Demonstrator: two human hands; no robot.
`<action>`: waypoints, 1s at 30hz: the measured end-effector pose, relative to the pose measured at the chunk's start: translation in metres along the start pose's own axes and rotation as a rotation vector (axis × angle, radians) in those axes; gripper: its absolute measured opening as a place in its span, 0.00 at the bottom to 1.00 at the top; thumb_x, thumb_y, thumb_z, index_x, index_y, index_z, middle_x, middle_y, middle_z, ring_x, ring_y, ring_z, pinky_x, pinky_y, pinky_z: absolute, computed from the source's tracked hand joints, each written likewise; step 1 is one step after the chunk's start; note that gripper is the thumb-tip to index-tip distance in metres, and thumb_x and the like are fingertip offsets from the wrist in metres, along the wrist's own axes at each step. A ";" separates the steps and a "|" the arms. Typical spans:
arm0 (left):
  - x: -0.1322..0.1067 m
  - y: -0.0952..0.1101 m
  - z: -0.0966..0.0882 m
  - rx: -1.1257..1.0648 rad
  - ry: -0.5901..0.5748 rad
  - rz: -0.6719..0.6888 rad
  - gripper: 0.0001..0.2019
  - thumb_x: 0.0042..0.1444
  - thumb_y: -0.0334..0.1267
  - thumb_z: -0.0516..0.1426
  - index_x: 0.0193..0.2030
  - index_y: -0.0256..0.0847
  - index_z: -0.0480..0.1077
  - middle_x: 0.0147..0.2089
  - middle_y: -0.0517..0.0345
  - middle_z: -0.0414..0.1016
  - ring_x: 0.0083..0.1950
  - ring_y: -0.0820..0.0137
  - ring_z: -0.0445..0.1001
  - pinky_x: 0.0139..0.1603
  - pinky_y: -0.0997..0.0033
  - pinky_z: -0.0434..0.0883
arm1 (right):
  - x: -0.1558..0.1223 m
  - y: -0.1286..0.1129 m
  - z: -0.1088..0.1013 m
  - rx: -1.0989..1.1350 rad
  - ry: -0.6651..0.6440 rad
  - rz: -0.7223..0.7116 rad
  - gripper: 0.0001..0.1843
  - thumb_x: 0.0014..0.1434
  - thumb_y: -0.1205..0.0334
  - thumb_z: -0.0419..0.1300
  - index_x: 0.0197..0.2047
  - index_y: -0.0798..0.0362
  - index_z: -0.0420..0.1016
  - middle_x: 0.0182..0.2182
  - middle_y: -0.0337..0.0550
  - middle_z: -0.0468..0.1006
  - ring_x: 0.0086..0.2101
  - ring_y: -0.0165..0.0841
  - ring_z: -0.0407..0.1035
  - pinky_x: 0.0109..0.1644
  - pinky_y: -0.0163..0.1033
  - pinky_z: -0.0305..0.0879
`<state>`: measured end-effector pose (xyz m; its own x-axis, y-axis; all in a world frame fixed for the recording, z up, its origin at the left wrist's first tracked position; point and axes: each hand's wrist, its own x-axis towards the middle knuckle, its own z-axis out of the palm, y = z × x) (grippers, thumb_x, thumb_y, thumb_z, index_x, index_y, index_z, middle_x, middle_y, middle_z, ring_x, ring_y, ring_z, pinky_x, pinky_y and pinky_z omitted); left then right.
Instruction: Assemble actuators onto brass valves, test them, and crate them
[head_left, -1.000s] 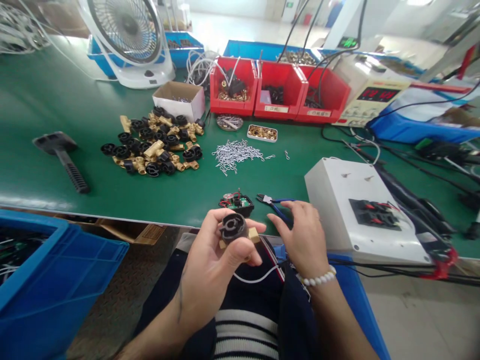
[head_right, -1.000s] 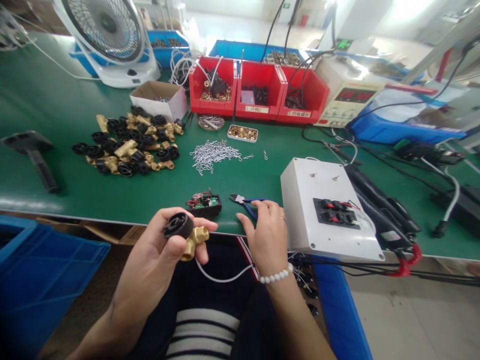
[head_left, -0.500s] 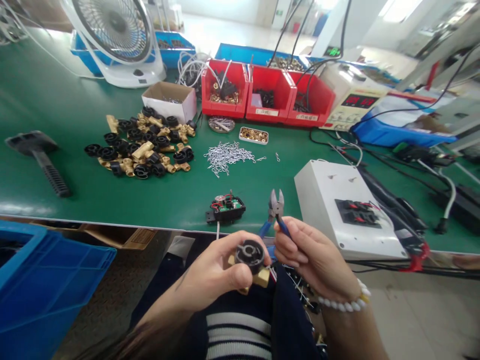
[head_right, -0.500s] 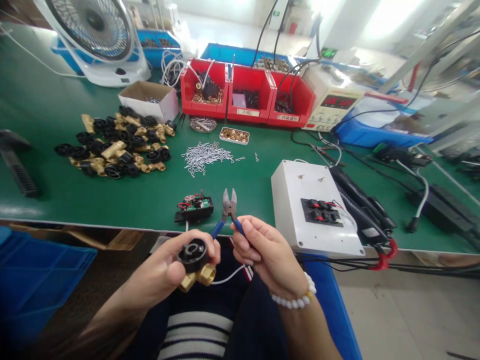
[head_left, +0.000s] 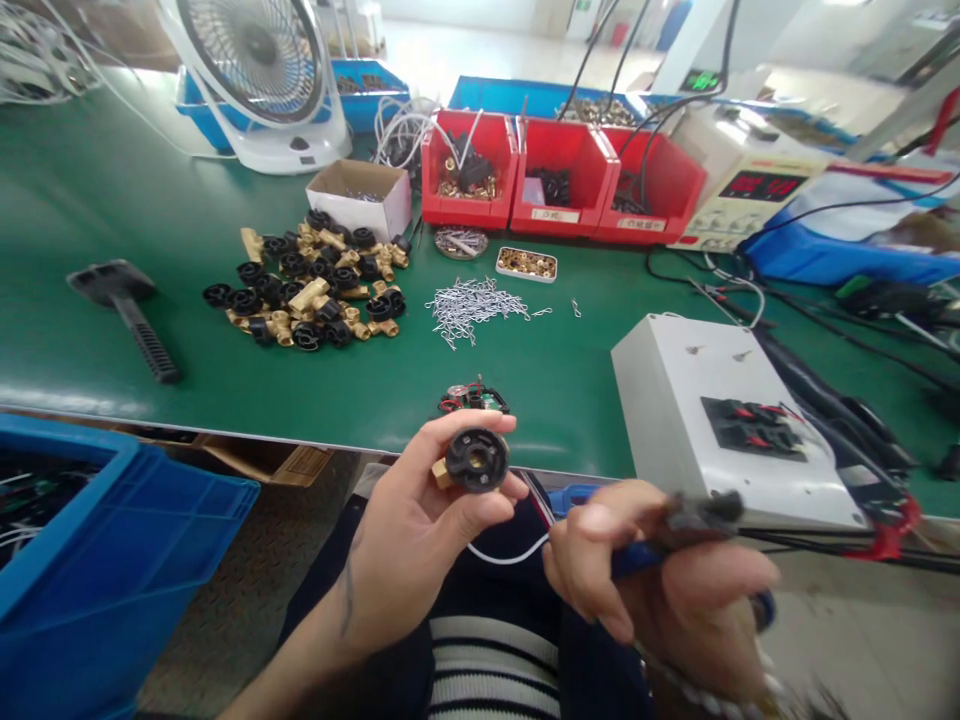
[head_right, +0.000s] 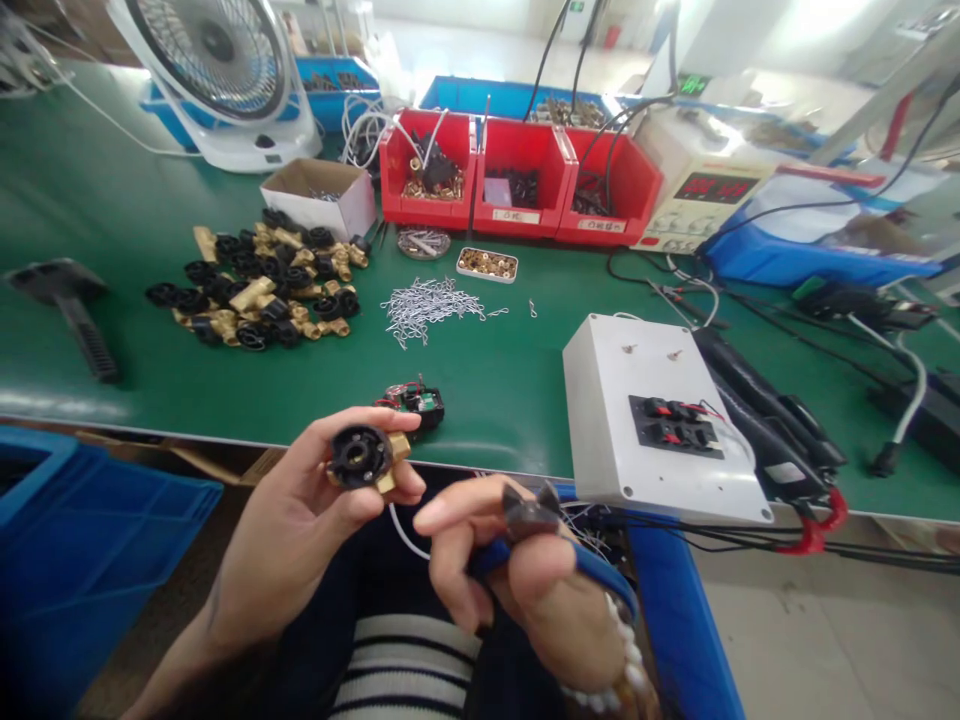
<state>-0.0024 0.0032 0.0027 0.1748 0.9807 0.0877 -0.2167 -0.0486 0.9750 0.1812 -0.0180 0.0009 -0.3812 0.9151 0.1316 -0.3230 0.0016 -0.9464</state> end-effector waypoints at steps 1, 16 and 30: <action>-0.001 -0.001 0.000 0.009 -0.007 0.009 0.19 0.59 0.40 0.64 0.57 0.48 0.71 0.45 0.57 0.81 0.42 0.70 0.81 0.48 0.74 0.80 | 0.002 0.001 0.002 -0.130 0.065 0.029 0.23 0.70 0.37 0.46 0.49 0.44 0.71 0.21 0.33 0.63 0.20 0.28 0.56 0.25 0.33 0.59; -0.012 -0.007 -0.014 0.215 0.247 0.169 0.19 0.59 0.44 0.64 0.56 0.47 0.70 0.59 0.47 0.71 0.56 0.59 0.76 0.47 0.65 0.81 | 0.021 0.000 0.034 -0.015 -0.006 0.354 0.22 0.72 0.46 0.48 0.39 0.54 0.73 0.15 0.35 0.71 0.16 0.27 0.65 0.21 0.31 0.59; -0.021 -0.010 -0.035 0.466 0.392 0.409 0.28 0.56 0.53 0.63 0.61 0.53 0.63 0.64 0.49 0.61 0.64 0.54 0.67 0.59 0.51 0.74 | 0.042 0.007 0.060 0.105 -0.053 0.540 0.30 0.68 0.38 0.50 0.28 0.55 0.70 0.09 0.32 0.61 0.10 0.22 0.49 0.15 0.30 0.44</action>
<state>-0.0377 -0.0098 -0.0155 -0.2082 0.8584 0.4688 0.2551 -0.4151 0.8733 0.1112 -0.0039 0.0179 -0.5586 0.7534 -0.3468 -0.1535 -0.5048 -0.8495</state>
